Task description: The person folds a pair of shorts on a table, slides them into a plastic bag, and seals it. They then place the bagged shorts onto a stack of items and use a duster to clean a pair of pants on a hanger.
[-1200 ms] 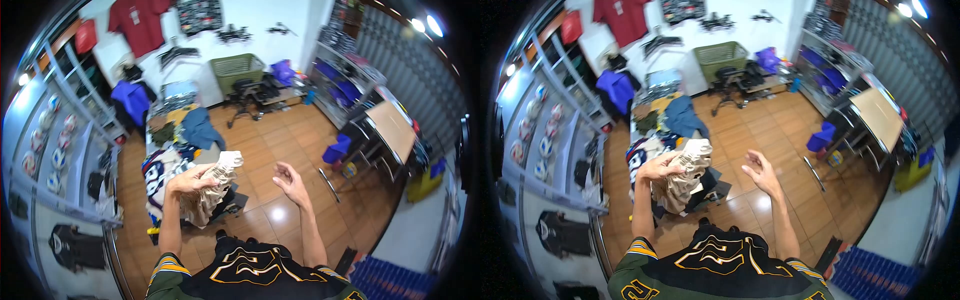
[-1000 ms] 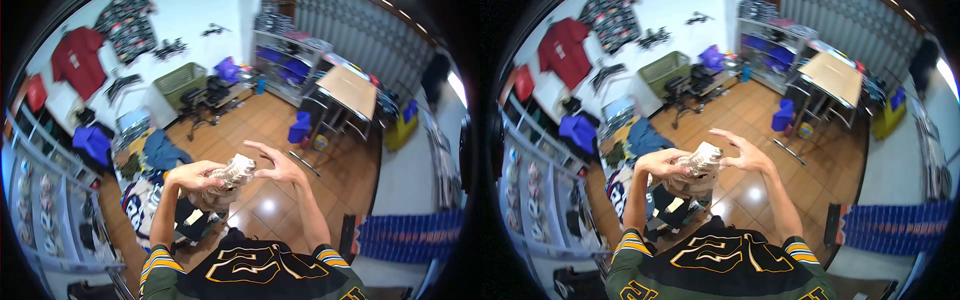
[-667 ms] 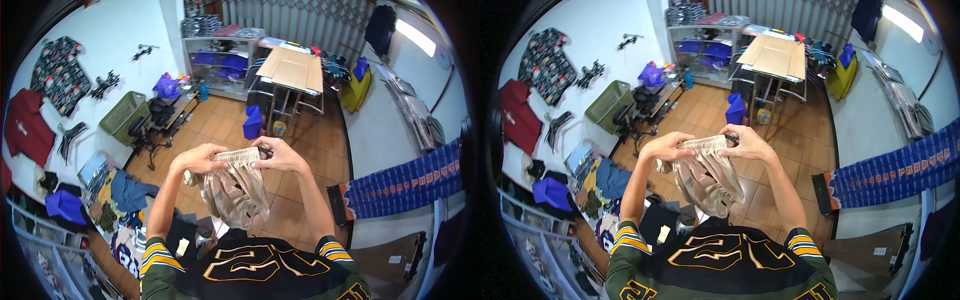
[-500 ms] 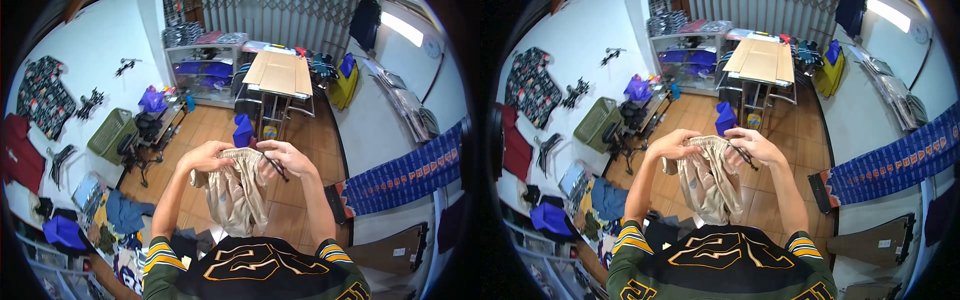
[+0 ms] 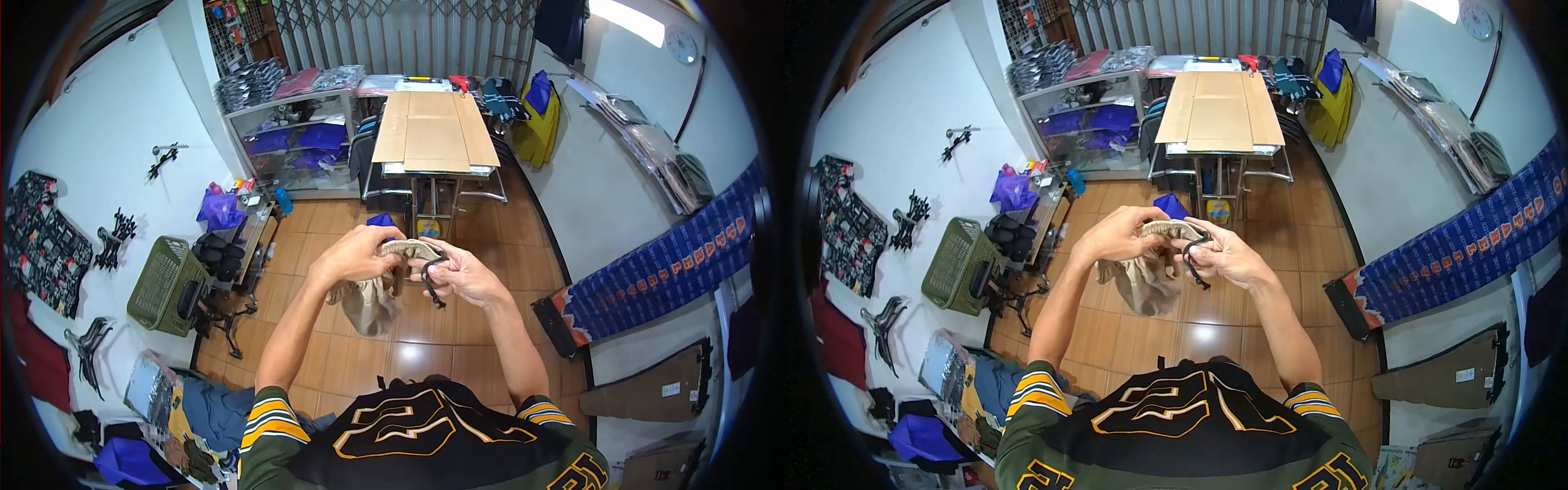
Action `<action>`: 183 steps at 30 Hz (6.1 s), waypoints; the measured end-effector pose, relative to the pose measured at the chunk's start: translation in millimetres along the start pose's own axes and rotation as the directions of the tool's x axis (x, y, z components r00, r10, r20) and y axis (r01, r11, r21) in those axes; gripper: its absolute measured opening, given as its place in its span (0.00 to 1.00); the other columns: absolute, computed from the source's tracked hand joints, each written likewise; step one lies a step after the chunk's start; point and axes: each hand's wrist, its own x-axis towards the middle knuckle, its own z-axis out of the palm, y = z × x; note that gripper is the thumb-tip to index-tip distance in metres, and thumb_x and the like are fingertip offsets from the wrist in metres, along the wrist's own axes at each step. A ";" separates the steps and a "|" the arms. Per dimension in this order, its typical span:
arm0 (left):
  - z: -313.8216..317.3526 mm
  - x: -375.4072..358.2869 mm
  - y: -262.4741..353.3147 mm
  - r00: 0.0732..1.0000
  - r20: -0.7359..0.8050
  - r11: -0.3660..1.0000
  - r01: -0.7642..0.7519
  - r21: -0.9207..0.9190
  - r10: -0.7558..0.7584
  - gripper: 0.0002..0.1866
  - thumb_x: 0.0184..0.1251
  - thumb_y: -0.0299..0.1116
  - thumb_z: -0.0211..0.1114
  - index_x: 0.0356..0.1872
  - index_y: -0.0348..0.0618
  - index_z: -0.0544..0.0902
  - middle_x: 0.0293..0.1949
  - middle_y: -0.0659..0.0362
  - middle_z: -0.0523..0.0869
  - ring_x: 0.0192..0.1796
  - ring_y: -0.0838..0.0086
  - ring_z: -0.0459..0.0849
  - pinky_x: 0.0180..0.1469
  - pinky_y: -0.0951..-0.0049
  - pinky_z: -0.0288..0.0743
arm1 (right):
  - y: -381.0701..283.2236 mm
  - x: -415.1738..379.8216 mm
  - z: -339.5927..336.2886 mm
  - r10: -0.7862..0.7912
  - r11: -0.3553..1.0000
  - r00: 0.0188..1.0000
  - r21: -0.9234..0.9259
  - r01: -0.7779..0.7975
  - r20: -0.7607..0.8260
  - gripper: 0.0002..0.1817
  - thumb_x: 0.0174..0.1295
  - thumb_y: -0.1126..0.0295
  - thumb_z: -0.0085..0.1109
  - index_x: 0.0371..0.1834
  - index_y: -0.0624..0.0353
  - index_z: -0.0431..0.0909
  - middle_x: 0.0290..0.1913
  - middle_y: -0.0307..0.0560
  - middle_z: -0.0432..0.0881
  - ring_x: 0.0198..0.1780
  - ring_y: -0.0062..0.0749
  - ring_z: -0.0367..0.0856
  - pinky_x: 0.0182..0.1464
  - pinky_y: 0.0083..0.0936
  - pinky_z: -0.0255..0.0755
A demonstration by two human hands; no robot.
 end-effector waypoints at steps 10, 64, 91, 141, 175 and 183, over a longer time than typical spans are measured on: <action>-8.5 53.3 -61.4 0.985 0.168 0.997 -0.036 0.074 0.023 0.21 0.57 0.38 0.73 0.50 0.40 0.83 0.42 0.44 0.88 0.48 0.50 0.87 0.52 0.57 0.78 | 18.6 72.1 -53.6 -0.243 0.941 0.900 -0.314 0.128 -0.362 0.18 0.69 0.72 0.63 0.60 0.65 0.80 0.36 0.41 0.88 0.32 0.13 0.80 0.32 0.15 0.74; -89.0 173.5 -689.9 0.781 0.020 0.567 0.470 -0.676 -0.624 0.21 0.70 0.31 0.68 0.60 0.31 0.76 0.50 0.50 0.86 0.53 0.70 0.84 0.56 0.72 0.78 | 56.5 515.1 -326.8 -0.595 0.112 0.279 -0.422 -0.900 -0.753 0.55 0.63 0.38 0.57 0.78 0.74 0.48 0.77 0.76 0.51 0.80 0.63 0.47 0.77 0.59 0.41; -126.0 641.4 -612.7 0.939 0.228 0.786 -0.065 -0.614 0.256 0.16 0.70 0.29 0.66 0.55 0.32 0.80 0.46 0.52 0.89 0.48 0.72 0.87 0.50 0.73 0.80 | -5.0 678.0 -419.3 -0.665 0.319 0.081 -0.381 -0.868 -0.742 0.54 0.58 0.42 0.67 0.77 0.67 0.54 0.74 0.70 0.62 0.77 0.58 0.57 0.77 0.55 0.46; -92.5 969.2 -635.6 0.689 0.278 0.689 -0.436 -0.579 0.669 0.14 0.65 0.21 0.64 0.52 0.36 0.83 0.41 0.50 0.85 0.40 0.63 0.84 0.44 0.67 0.77 | 19.7 726.4 -366.1 -0.326 0.648 -0.855 0.564 -0.512 -0.403 0.31 0.66 0.54 0.59 0.72 0.48 0.71 0.77 0.57 0.62 0.79 0.60 0.52 0.73 0.72 0.40; -77.0 980.1 -635.5 0.668 0.164 0.624 -0.539 -0.566 0.725 0.16 0.56 0.26 0.73 0.48 0.42 0.88 0.41 0.51 0.84 0.46 0.59 0.82 0.50 0.63 0.76 | 38.7 682.2 -317.7 -0.352 0.796 -0.936 0.519 -0.310 -0.020 0.33 0.69 0.54 0.58 0.72 0.60 0.67 0.75 0.69 0.61 0.76 0.67 0.57 0.74 0.59 0.52; -75.9 981.8 -635.9 0.668 0.181 0.632 -0.530 -0.566 0.722 0.17 0.56 0.25 0.72 0.49 0.40 0.88 0.42 0.51 0.84 0.45 0.61 0.82 0.49 0.66 0.76 | 78.5 625.2 -265.1 -0.138 0.857 -0.972 0.514 -0.021 0.190 0.36 0.67 0.52 0.61 0.73 0.62 0.65 0.70 0.68 0.69 0.74 0.59 0.62 0.71 0.58 0.56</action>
